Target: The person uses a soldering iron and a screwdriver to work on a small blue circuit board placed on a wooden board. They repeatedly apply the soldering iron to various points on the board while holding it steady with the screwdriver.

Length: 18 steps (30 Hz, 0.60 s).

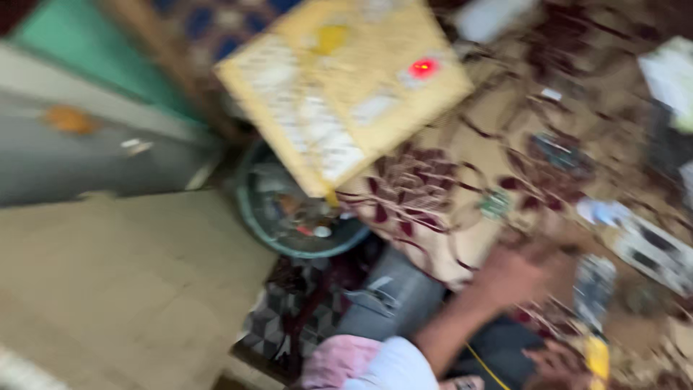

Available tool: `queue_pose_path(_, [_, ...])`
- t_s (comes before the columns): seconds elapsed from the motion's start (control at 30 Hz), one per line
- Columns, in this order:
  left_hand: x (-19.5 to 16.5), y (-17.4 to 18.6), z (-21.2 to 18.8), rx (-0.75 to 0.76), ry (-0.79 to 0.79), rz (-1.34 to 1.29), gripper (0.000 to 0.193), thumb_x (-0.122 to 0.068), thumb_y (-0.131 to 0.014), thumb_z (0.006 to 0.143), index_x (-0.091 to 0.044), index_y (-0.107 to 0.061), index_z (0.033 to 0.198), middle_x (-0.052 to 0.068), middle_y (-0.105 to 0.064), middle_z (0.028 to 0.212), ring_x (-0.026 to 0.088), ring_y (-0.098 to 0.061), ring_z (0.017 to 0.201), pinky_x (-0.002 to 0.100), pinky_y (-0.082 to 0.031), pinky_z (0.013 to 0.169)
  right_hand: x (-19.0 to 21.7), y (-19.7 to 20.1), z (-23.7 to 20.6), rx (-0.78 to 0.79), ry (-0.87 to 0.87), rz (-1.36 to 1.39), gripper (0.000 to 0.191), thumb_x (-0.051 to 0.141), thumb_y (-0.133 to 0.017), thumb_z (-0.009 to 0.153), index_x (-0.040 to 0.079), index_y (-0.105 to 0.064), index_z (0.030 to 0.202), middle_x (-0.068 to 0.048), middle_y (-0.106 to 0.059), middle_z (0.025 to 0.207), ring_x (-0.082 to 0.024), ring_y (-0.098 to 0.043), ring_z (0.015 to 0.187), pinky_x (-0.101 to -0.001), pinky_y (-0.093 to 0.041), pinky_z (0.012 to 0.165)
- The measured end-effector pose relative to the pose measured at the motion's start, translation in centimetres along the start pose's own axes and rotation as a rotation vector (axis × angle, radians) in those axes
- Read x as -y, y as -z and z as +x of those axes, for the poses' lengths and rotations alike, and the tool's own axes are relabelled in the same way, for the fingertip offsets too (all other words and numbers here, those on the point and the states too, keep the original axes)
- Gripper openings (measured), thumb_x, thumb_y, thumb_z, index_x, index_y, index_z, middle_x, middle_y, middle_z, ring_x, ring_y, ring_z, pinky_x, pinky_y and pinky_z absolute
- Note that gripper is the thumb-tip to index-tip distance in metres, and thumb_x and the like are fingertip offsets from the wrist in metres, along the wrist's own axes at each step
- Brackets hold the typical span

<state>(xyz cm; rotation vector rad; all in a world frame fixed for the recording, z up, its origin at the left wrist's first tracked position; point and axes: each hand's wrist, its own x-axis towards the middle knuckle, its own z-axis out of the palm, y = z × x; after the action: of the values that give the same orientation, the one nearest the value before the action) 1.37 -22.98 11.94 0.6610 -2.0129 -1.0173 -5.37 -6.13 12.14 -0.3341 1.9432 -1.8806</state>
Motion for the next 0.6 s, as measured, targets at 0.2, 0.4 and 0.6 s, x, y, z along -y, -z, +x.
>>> queue_pose_path(0.2, [-2.9,-3.5,-0.1,0.007,-0.031,-0.208,0.031,-0.005,-0.071,0.07,-0.013,-0.071,0.1,0.011,-0.064,0.105,0.034,-0.066,0.098,0.047,-0.054,0.086,2.3,10.2,-0.4,0.044,0.095,0.237,0.056,0.037,-0.05,0.111,-0.012,-0.046,0.139,-0.027,-0.06,0.125,-0.034,-0.068,0.096,-0.0493,-0.061,0.08])
queue_pose_path(0.4, [-8.0,-5.7,0.7,-0.078,-0.003,-0.139,0.013,-0.009,-0.077,0.085,-0.01,-0.072,0.096,0.009,-0.067,0.088,0.032,-0.067,0.08,0.044,-0.053,0.073,6.8,13.9,1.1,-0.1,0.322,0.11,0.059,0.035,-0.05,0.111,-0.008,-0.045,0.152,-0.025,-0.066,0.11,-0.024,-0.067,0.079,-0.0389,-0.061,0.068])
queue_pose_path(0.6, [-12.6,-7.0,1.7,-0.063,0.18,-0.354,0.02,-0.002,-0.075,0.086,-0.004,-0.071,0.106,0.011,-0.07,0.096,0.028,-0.071,0.086,0.037,-0.055,0.076,9.3,18.7,-0.1,-0.139,0.432,0.078,0.054,0.036,-0.042,0.114,-0.012,-0.047,0.139,-0.024,-0.067,0.11,-0.024,-0.069,0.079,-0.0361,-0.062,0.071])
